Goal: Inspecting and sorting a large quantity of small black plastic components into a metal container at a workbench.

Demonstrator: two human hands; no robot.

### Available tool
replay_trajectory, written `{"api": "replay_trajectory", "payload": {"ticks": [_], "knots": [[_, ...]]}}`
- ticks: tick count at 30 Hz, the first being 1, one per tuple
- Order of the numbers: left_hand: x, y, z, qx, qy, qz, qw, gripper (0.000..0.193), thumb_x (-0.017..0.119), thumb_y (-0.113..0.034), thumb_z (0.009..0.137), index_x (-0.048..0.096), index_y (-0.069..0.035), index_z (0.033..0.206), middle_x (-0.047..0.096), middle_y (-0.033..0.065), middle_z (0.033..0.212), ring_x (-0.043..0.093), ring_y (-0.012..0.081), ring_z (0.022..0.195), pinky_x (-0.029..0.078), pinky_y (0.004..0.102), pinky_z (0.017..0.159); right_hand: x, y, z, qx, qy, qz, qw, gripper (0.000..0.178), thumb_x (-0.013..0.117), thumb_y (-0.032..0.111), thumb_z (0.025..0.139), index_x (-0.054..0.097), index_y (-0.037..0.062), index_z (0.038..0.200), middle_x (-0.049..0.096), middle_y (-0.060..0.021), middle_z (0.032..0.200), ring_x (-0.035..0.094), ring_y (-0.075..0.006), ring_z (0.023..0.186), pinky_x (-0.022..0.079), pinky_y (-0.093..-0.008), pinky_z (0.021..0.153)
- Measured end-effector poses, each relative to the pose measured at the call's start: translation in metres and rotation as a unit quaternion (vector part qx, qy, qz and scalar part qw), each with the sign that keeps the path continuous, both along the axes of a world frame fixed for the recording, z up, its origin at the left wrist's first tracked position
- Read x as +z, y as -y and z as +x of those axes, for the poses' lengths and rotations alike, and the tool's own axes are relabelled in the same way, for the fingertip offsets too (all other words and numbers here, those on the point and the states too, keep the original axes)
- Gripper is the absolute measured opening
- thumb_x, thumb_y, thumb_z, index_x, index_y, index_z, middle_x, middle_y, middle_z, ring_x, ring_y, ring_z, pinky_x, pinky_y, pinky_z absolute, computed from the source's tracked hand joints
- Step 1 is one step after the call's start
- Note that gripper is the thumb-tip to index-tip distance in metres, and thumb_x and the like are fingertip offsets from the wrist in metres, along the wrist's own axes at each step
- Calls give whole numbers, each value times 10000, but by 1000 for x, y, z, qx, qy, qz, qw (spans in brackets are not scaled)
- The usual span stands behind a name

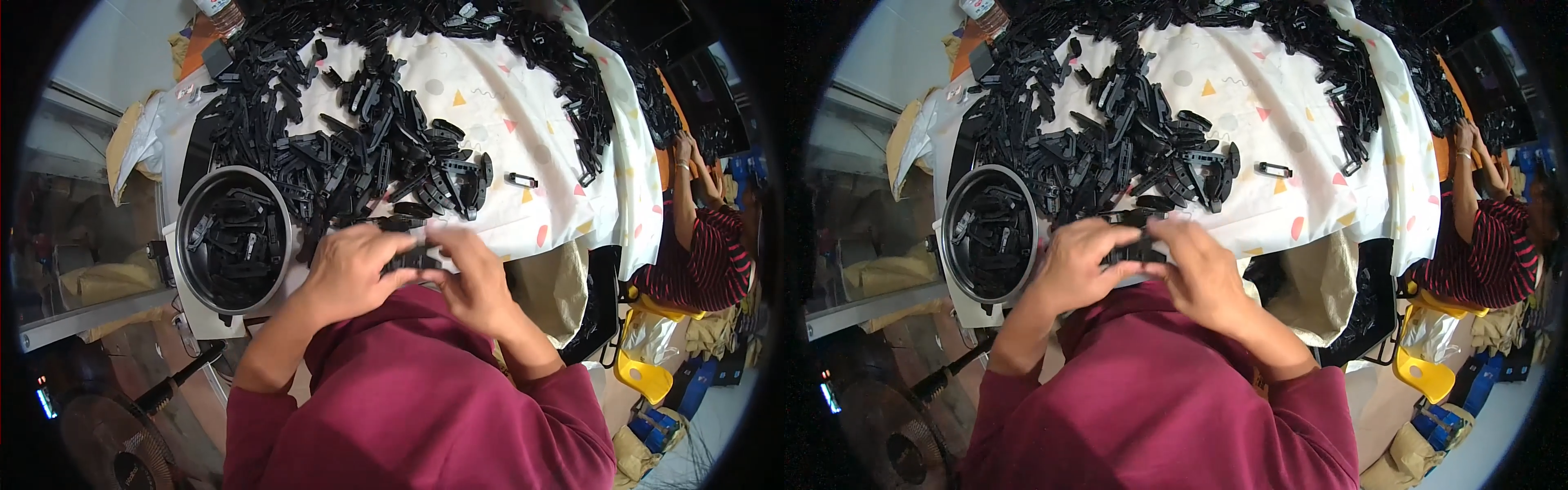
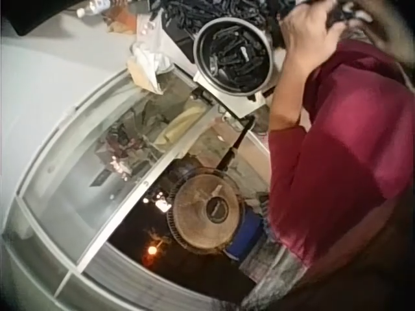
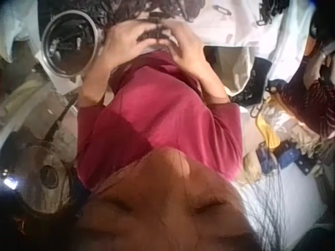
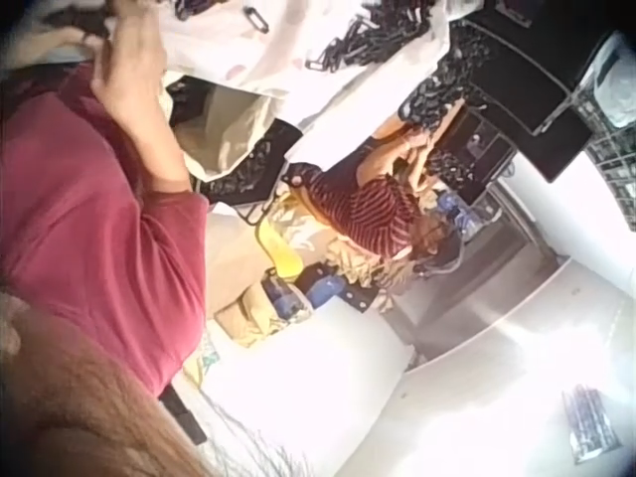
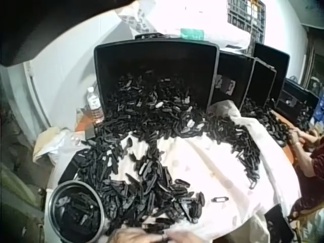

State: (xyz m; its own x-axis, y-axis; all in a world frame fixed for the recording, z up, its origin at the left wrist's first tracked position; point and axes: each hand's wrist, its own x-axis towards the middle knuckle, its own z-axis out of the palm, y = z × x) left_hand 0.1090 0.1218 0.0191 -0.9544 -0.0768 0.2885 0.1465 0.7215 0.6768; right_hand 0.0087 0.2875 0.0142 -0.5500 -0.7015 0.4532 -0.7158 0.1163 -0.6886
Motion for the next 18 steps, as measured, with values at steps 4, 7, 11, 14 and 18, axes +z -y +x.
{"api": "replay_trajectory", "payload": {"ticks": [4, 7, 11, 14, 18], "knots": [[-7, -7, 42, 53, 3, -12, 999, 298, 725, -220, 710, 626, -67, 945, 619, 100, 745, 595, 282, 645, 474, 368, 587, -11, -5, 11, 120, 57, 50, 990, 367, 728, 77, 711, 574, -14, 1032, 594, -143, 910, 597, -294, 786, 489, -350, 663], [7, 16, 76, 267, 56, -203, 940, 303, 710, -216, 723, 623, -80, 980, 632, 81, 807, 579, 277, 717, 475, 371, 661, -20, 8, -15, 14, -8, 97, 995, 360, 726, 129, 699, 601, 23, 1019, 589, -130, 917, 581, -315, 814, 483, -366, 672], [-2, 72, 92, 401, 90, -316, 855, 402, 713, -212, 720, 595, -76, 1080, 618, 64, 998, 528, 267, 926, 414, 368, 852, -45, 35, -39, -20, -73, 238, 968, 142, 673, 114, 704, 649, 49, 828, 576, -94, 850, 580, -270, 825, 478, -356, 662], [-2, 61, 59, 362, 0, -340, 868, 304, 702, -175, 701, 635, -88, 985, 593, 53, 1030, 523, 269, 952, 413, 406, 835, -52, 51, -39, 10, -146, 244, 959, 116, 668, 136, 710, 648, 61, 796, 566, -94, 813, 588, -274, 762, 474, -366, 658], [-22, 24, -14, 181, -29, -189, 965, 145, 597, -80, 710, 646, -94, 846, 619, 41, 842, 588, 242, 833, 473, 363, 696, -47, 51, -42, 27, -176, 275, 945, 165, 676, 121, 690, 643, 50, 836, 572, -100, 860, 584, -292, 718, 479, -368, 672]]}}
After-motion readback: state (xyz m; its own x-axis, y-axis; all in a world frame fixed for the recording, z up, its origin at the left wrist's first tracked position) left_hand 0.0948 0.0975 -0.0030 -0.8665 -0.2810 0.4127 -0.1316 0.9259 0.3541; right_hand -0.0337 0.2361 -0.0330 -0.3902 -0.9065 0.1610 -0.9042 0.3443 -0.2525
